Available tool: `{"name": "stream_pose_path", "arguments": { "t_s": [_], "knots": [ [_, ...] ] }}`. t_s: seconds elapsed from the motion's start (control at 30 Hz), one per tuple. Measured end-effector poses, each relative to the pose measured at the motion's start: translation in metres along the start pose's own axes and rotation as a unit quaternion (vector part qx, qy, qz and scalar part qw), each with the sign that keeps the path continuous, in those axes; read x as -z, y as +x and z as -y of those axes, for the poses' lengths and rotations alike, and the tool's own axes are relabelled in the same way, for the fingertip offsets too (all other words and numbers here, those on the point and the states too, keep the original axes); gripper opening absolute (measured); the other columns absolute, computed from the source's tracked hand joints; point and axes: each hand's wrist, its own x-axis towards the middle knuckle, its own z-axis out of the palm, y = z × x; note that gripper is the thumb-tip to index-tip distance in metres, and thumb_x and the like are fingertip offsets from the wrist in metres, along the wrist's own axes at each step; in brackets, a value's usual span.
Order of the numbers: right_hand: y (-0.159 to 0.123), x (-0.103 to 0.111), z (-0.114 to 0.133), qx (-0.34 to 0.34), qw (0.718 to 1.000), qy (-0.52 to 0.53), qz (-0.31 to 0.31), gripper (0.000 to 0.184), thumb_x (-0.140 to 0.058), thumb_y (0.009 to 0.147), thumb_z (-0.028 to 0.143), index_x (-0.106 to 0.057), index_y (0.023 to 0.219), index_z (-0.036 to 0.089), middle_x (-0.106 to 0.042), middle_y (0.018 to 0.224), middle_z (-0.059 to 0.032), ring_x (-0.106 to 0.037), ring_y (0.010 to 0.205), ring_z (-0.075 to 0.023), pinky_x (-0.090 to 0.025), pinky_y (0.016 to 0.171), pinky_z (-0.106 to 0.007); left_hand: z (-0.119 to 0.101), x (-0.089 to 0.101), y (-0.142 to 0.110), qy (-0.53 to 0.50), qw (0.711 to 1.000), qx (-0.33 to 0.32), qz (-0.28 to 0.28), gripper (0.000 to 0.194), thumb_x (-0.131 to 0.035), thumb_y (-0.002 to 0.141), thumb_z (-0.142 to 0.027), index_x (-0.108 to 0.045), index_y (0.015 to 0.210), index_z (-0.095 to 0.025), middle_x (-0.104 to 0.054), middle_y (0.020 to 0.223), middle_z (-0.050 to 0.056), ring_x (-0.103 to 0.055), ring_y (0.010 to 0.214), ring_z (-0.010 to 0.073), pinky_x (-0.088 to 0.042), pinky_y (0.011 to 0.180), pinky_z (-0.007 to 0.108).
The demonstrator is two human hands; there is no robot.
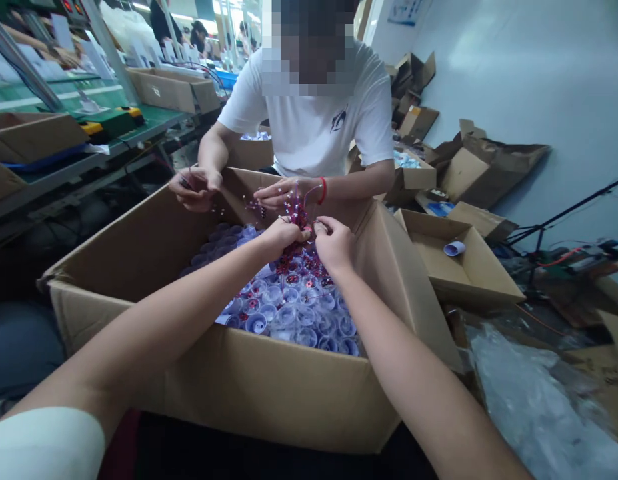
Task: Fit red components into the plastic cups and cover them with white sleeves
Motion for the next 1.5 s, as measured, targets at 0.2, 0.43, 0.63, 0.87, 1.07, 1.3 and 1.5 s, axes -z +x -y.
{"name": "stream_pose_path", "arguments": {
  "t_s": [0.2,0.43,0.63,0.87,1.07,1.3,1.5],
  "knots": [
    [0.003,-0.004,-0.014,-0.052,0.997,0.056,0.025,0.026,-0.051,0.078,0.035,-0.066,0.087,0.016,-0.068,0.083,-0.0052,-0.060,0.080,-0.0184,-0.046,0.078,-0.032,0.004,-0.002,-0.006,0.052,0.998,0.029,-0.009,0.017,-0.055,0.054,0.002,-0.050,0.051,-0.015,-0.048,0.040,-0.004,-0.046,0.038,0.0087,-0.036,0.042,0.020],
    [-0.004,-0.013,-0.021,-0.055,0.962,0.233,0.129,0.038,-0.054,0.075,0.050,-0.064,0.088,0.017,-0.067,0.081,-0.0016,-0.058,0.077,-0.0145,-0.047,0.072,-0.027,0.009,-0.010,-0.010,0.068,0.997,0.035,0.003,0.019,-0.050,0.051,0.005,-0.050,0.047,-0.014,-0.046,0.037,-0.005,-0.044,0.037,0.0082,-0.036,0.043,0.020],
    [-0.004,-0.012,-0.022,-0.075,0.957,0.254,0.115,0.032,-0.057,0.075,0.042,-0.063,0.090,0.015,-0.068,0.082,-0.0026,-0.060,0.074,-0.0135,-0.047,0.068,-0.025,0.010,-0.008,-0.012,0.042,0.998,0.015,0.044,0.017,-0.061,0.056,0.003,-0.055,0.055,-0.013,-0.049,0.042,-0.005,-0.046,0.039,0.0066,-0.041,0.046,0.020],
    [-0.001,-0.013,-0.021,-0.101,0.967,0.223,0.073,0.021,-0.053,0.077,0.033,-0.061,0.082,0.013,-0.066,0.077,-0.0021,-0.058,0.070,-0.0122,-0.046,0.066,-0.023,0.006,0.002,-0.010,0.054,0.987,0.013,0.153,0.022,-0.073,0.057,-0.005,-0.062,0.075,-0.012,-0.055,0.055,-0.003,-0.051,0.051,0.0072,-0.044,0.055,0.021],
    [0.001,-0.014,-0.020,-0.130,0.962,0.237,0.040,0.018,-0.055,0.076,0.030,-0.058,0.080,0.013,-0.064,0.073,-0.0016,-0.058,0.065,-0.0116,-0.046,0.065,-0.024,0.009,0.005,-0.004,0.088,0.986,0.009,0.143,0.015,-0.072,0.063,-0.018,-0.063,0.074,-0.013,-0.055,0.059,-0.003,-0.049,0.054,0.0069,-0.041,0.056,0.019],
    [0.006,-0.016,-0.027,-0.090,0.967,0.233,0.051,0.010,-0.057,0.073,0.022,-0.059,0.078,0.014,-0.066,0.072,-0.0019,-0.061,0.070,-0.0134,-0.048,0.071,-0.027,0.005,0.012,-0.008,0.108,0.982,0.040,0.149,0.010,-0.068,0.067,-0.020,-0.060,0.064,-0.015,-0.058,0.058,-0.002,-0.050,0.053,0.0079,-0.039,0.053,0.018],
    [0.004,-0.007,-0.020,-0.042,0.991,0.126,0.000,0.017,-0.056,0.074,0.023,-0.065,0.085,0.015,-0.069,0.084,-0.0060,-0.062,0.078,-0.0171,-0.048,0.077,-0.031,0.002,0.006,-0.015,0.087,0.977,0.103,0.162,0.021,-0.078,0.053,-0.018,-0.060,0.064,-0.016,-0.062,0.057,0.000,-0.057,0.056,0.0129,-0.045,0.053,0.022]
  ]
}}
